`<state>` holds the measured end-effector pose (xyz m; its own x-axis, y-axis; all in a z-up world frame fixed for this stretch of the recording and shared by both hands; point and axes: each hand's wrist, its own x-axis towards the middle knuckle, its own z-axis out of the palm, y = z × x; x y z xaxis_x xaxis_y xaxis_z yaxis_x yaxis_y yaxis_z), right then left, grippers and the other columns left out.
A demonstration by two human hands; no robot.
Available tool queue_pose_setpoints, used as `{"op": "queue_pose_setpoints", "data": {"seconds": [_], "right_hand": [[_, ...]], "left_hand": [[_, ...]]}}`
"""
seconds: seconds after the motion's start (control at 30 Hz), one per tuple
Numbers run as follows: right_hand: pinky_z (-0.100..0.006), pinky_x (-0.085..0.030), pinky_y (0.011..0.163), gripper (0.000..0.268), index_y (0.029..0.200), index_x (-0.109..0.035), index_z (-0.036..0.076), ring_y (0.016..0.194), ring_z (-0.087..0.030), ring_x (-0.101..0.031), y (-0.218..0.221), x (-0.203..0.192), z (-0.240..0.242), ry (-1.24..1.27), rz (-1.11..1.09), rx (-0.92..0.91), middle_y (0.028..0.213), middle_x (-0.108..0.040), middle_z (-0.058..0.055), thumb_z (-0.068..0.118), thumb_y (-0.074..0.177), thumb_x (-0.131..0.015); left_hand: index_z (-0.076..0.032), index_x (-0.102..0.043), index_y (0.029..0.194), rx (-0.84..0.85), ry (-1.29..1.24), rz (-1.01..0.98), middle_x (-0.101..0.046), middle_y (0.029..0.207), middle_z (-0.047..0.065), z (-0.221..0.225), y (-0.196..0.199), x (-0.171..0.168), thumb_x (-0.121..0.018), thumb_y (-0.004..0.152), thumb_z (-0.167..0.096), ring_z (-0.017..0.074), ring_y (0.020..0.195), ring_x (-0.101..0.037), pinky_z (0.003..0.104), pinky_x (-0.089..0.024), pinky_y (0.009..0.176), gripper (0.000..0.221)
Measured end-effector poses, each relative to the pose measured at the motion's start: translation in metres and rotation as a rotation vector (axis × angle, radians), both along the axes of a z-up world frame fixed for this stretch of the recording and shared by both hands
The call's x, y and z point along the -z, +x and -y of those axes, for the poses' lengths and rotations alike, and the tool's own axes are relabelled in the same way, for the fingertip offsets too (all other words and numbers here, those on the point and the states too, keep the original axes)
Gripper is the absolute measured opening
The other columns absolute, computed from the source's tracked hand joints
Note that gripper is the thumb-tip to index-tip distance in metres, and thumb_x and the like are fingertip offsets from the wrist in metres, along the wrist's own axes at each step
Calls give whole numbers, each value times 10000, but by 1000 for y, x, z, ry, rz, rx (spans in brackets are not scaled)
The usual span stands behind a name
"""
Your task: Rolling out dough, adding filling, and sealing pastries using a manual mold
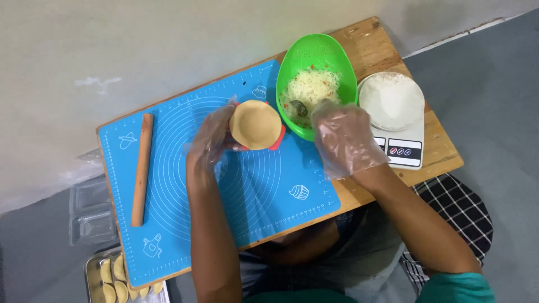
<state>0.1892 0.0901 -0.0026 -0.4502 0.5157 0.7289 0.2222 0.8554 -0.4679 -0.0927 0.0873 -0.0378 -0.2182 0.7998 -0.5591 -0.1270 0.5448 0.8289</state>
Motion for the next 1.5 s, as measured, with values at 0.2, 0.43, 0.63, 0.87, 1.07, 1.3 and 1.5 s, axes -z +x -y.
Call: {"op": "queue_pose_setpoints", "data": {"seconds": [0.2,0.43,0.63,0.87,1.07,1.3,1.5], "right_hand": [[-354,-395,460,194,927,-630,76,507,-190,-519,-3,22,0,69,266,330,850,-678,-108,-45,778,-661],[-347,-533,755,33,950,-682,126,793,-198,-646,-18,10,-3,425,687,683,824,-642,-21,107,976,-681],[-409,-550,509,149,733,-662,161,553,-236,-671,-23,-16,10,94,921,637,547,-590,10,87,858,-631],[-468,-610,590,213,653,-697,131,658,-323,-737,-19,0,-4,-360,856,687,606,-658,-59,209,838,-625],[-283,-433,426,99,1023,-694,22,494,-143,-538,2,11,14,174,266,290,841,-731,-111,-24,936,-679],[-548,-577,852,279,950,-810,40,919,-441,-737,-5,-50,7,-708,808,580,880,-763,-207,180,895,-575],[-504,-520,943,298,1143,-805,195,1098,-413,-698,23,-50,1,-1081,512,440,1184,-758,-129,196,921,-606]], "left_hand": [[42,-551,1283,33,14,44,-709,854,221,4,13,-13,-571,946,-434,411,689,-753,438,-661,515,583],[40,-547,1269,63,31,52,-712,876,221,7,13,-12,-544,974,-442,392,712,-760,419,-665,523,565],[37,-560,1265,75,34,69,-714,888,210,5,9,2,-544,962,-454,398,743,-763,434,-666,559,577],[58,-538,1236,58,62,85,-680,845,188,10,17,-20,-534,968,-416,342,706,-767,380,-668,542,544],[40,-538,1224,88,48,74,-703,854,210,1,10,0,-537,987,-443,362,679,-766,393,-678,525,538],[67,-525,1221,61,30,63,-665,805,191,1,12,-6,-521,986,-407,328,618,-755,331,-655,464,529],[53,-543,1198,64,36,99,-681,799,213,0,6,3,-537,980,-426,355,607,-754,378,-668,471,527]]}}
